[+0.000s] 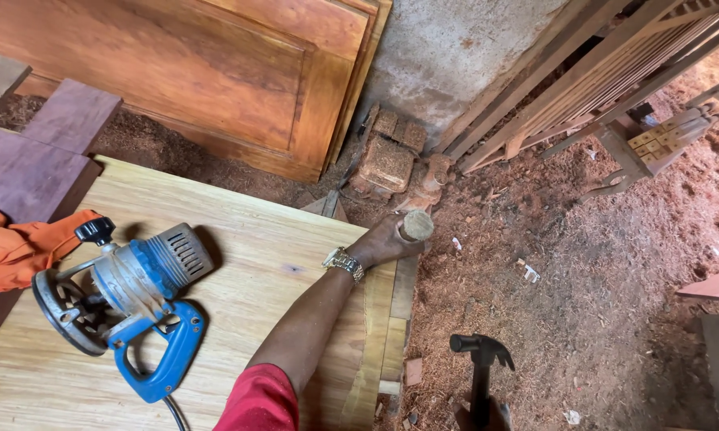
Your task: The person holds a round wooden block against the edge of a wooden panel on the workbench and repeatedly strikes it with a claw hammer, driving a small wooden strip into the panel edge. They reposition the block and continue hammering along the edge throughout the clip.
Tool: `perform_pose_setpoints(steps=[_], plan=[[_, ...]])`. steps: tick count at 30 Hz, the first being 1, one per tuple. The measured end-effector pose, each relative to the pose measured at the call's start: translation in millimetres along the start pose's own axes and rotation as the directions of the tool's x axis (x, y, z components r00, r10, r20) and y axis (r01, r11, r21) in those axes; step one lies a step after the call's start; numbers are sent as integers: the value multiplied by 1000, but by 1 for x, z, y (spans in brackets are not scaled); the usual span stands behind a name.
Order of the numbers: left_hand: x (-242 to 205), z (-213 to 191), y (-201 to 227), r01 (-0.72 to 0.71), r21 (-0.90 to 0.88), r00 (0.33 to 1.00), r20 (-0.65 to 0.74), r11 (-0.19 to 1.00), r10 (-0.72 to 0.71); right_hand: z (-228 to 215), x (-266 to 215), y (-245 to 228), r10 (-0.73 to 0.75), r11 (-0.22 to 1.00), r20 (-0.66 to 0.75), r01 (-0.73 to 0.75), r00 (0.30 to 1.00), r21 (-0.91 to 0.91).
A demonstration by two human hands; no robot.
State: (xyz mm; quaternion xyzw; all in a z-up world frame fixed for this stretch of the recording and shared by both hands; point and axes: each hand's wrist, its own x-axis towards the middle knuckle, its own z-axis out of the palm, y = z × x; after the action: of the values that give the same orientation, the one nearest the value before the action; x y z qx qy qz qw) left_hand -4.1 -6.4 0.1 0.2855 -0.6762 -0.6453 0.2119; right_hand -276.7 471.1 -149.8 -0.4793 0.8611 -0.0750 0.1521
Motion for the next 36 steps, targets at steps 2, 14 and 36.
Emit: perform_pose_setpoints(steps=[2, 14, 36], plan=[[1, 1, -5, -6, -8, 1000, -1, 1000, 6, 6, 23, -53, -6, 1000, 2, 6, 1000, -8], [0, 6, -20, -72, 14, 997, 5, 997, 72, -136, 34, -245, 480, 734, 26, -417, 877, 536], [1, 15, -35, -96, -75, 995, -11, 993, 96, -190, 116, -344, -36, 943, -74, 59, 997, 328]])
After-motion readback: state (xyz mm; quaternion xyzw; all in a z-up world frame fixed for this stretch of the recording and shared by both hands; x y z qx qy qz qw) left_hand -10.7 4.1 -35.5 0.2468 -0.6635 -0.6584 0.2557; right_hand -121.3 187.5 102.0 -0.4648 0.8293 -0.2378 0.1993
